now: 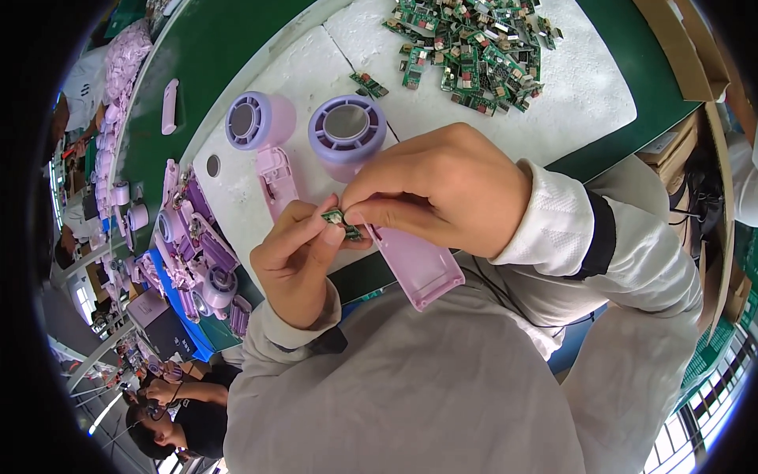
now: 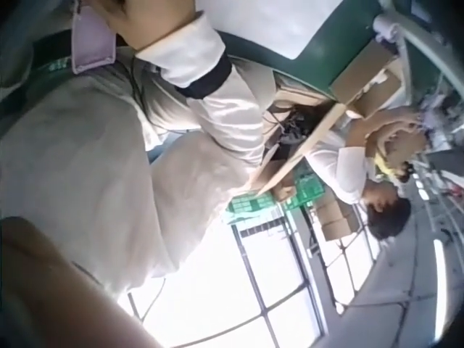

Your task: The person picks up a circuit board and a fan handle, connects a wire to the board, and fits the board into the handle. They repeat this process with several more handles and boards before placing the assemblies on the conveyor belt.

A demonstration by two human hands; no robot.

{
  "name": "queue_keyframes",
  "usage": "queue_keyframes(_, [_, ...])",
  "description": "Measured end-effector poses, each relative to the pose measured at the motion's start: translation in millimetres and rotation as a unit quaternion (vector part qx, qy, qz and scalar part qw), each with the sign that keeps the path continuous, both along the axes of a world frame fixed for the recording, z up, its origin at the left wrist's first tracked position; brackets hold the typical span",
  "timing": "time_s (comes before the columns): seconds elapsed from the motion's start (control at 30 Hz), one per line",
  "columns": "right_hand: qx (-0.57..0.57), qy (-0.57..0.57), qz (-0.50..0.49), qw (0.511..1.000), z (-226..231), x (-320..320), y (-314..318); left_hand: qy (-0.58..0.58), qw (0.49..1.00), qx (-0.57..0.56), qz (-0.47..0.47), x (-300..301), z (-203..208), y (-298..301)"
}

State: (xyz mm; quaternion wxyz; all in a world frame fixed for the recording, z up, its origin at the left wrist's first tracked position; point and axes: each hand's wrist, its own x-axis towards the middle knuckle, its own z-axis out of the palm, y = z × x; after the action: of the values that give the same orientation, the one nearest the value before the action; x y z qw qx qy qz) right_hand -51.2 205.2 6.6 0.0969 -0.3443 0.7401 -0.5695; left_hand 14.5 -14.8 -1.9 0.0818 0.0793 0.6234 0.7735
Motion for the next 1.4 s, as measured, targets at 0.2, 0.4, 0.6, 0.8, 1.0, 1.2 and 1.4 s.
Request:
queue_keyframes(0.2, [-0.006, 0.025, -0.003, 1.000, -3, -2, -2, 0.031, 0.999, -0.038, -0.002, -4, -1, -1])
queue_keyframes(0.4, [0.020, 0.014, -0.023, 0.999, 0, 2, -2, 0.012, 0.999, -0.034, 0.030, -2, -6, 3])
queue_keyframes(0.6, [0.061, 0.101, -0.005, 0.993, 6, 1, 3, -0.019, 0.997, -0.032, 0.069, -1, -1, 3])
queue_keyframes(0.8, [0.085, 0.249, -0.004, 0.965, 5, -7, 5, -0.035, 0.998, -0.026, 0.054, -1, 2, 3])
queue_keyframes(1.0, [0.103, 0.312, 0.044, 0.943, 5, -12, 11, -0.049, 0.998, -0.020, 0.045, -3, -1, 4])
queue_keyframes(1.2, [0.105, 0.338, 0.064, 0.933, 11, -17, 15, -0.030, 0.998, -0.040, 0.027, -5, 1, 1])
queue_keyframes(1.4, [0.047, 0.256, 0.045, 0.964, 6, -10, 13, -0.054, 0.995, -0.064, 0.054, -1, -1, 2])
